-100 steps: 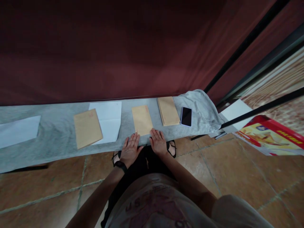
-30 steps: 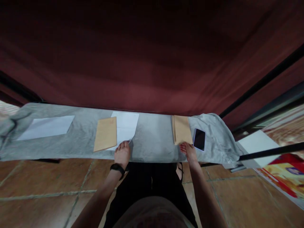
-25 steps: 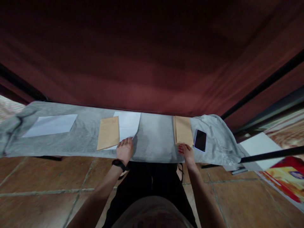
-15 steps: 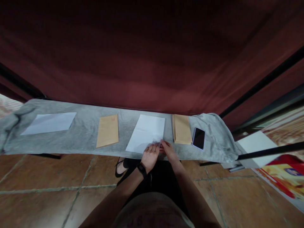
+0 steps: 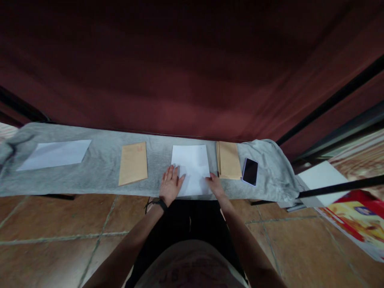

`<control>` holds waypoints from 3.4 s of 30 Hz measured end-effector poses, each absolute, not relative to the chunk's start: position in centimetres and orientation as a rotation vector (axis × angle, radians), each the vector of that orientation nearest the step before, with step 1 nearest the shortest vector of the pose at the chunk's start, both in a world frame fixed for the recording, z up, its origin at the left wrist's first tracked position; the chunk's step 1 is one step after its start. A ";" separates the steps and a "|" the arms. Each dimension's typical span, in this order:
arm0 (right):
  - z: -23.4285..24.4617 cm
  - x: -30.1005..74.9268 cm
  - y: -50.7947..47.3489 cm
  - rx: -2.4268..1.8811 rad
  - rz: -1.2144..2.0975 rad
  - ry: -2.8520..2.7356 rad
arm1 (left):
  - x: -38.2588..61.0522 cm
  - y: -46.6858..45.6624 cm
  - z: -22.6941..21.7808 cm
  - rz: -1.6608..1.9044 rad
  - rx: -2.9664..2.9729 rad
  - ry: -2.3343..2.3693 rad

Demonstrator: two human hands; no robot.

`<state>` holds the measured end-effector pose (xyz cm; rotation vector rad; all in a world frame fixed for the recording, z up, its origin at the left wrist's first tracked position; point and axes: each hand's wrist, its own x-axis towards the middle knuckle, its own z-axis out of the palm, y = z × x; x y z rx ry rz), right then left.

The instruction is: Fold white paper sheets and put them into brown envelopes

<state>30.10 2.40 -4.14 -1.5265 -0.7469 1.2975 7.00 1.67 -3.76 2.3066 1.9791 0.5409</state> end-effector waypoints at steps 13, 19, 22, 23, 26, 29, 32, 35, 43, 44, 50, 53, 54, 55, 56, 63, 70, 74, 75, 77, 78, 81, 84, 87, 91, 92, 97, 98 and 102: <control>-5.8 22.8 2.9 -1.658 0.355 -2.056 | 10.1 4.6 -5.7 0.233 2.560 1.547; -6.5 24.8 3.5 -1.684 0.289 -1.978 | 8.2 5.4 -6.0 0.311 2.477 1.701; -6.7 26.3 3.2 -1.709 0.284 -1.931 | 7.0 5.4 -6.0 0.347 2.439 1.768; -6.7 26.8 3.1 -1.719 0.284 -1.919 | 6.6 5.4 -6.0 0.360 2.430 1.784; -6.8 27.9 2.5 -1.747 0.293 -1.900 | 5.4 5.3 -6.0 0.383 2.409 1.820; -7.0 28.8 1.9 -1.767 0.302 -1.875 | 4.4 5.1 -6.0 0.402 2.388 1.856; -7.1 29.4 1.1 -1.769 0.317 -1.838 | 3.6 4.7 -6.0 0.426 2.351 1.906; -6.9 29.2 1.0 -1.762 0.332 -1.799 | 3.6 4.7 -5.8 0.446 2.294 1.966; -5.0 24.8 8.7 -1.675 0.438 -2.002 | 10.8 9.6 -4.7 0.325 2.488 1.551; -4.9 24.4 9.9 -1.668 0.454 -2.033 | 11.6 10.6 -4.8 0.284 2.500 1.536; -6.0 25.0 14.4 -1.733 0.363 -2.104 | 11.9 14.8 -5.8 0.247 2.519 1.582; -6.6 25.8 15.4 -1.799 0.254 -2.144 | 10.9 15.9 -5.8 0.244 2.497 1.646; -6.7 25.9 15.7 -1.819 0.220 -2.153 | 10.5 16.3 -5.8 0.236 2.481 1.677; -6.8 26.1 16.0 -1.840 0.189 -2.157 | 10.2 16.6 -5.8 0.229 2.465 1.708; -6.9 26.2 16.3 -1.862 0.159 -2.152 | 10.0 16.9 -5.8 0.224 2.448 1.736; -7.8 26.5 17.0 -1.923 -0.005 -2.059 | 8.1 17.7 -6.0 0.274 2.337 1.915; -8.1 27.9 16.3 -1.922 -0.081 -1.936 | 5.7 16.0 -6.1 0.352 2.231 2.051; -7.3 28.2 14.4 -1.916 -0.014 -1.909 | 5.4 14.0 -5.6 0.432 2.244 2.103; -7.1 27.8 13.4 -1.905 0.013 -1.918 | 5.8 13.1 -5.5 0.447 2.286 2.077; -6.7 26.6 10.9 -1.830 0.075 -1.980 | 6.9 10.8 -5.5 0.460 2.400 1.967; -6.6 26.0 9.4 -1.757 0.115 -2.043 | 7.7 9.4 -5.6 0.461 2.455 1.900; -6.6 24.5 4.9 -1.613 0.191 -2.179 | 9.6 5.6 -6.0 0.422 2.578 1.681; -6.6 24.9 2.0 -1.647 0.146 -2.231 | 10.2 3.2 -6.1 0.382 2.610 1.581; -6.7 26.7 0.7 -1.703 0.058 -2.237 | 9.5 2.4 -5.8 0.355 2.625 1.547; -6.9 29.2 -0.1 -1.685 -0.019 -2.283 | 7.8 2.0 -5.4 0.347 2.662 1.513; -7.0 29.7 -0.3 -1.676 -0.036 -2.292 | 7.4 1.8 -5.4 0.344 2.669 1.510; -7.3 31.4 -1.7 -1.657 -0.081 -2.296 | 6.0 0.9 -5.2 0.317 2.682 1.516; -7.3 31.7 -2.0 -1.657 -0.078 -2.299 | 5.8 0.8 -5.1 0.311 2.678 1.514; -7.1 32.7 -2.8 -1.695 -0.041 -2.305 | 4.5 0.4 -4.9 0.294 2.648 1.491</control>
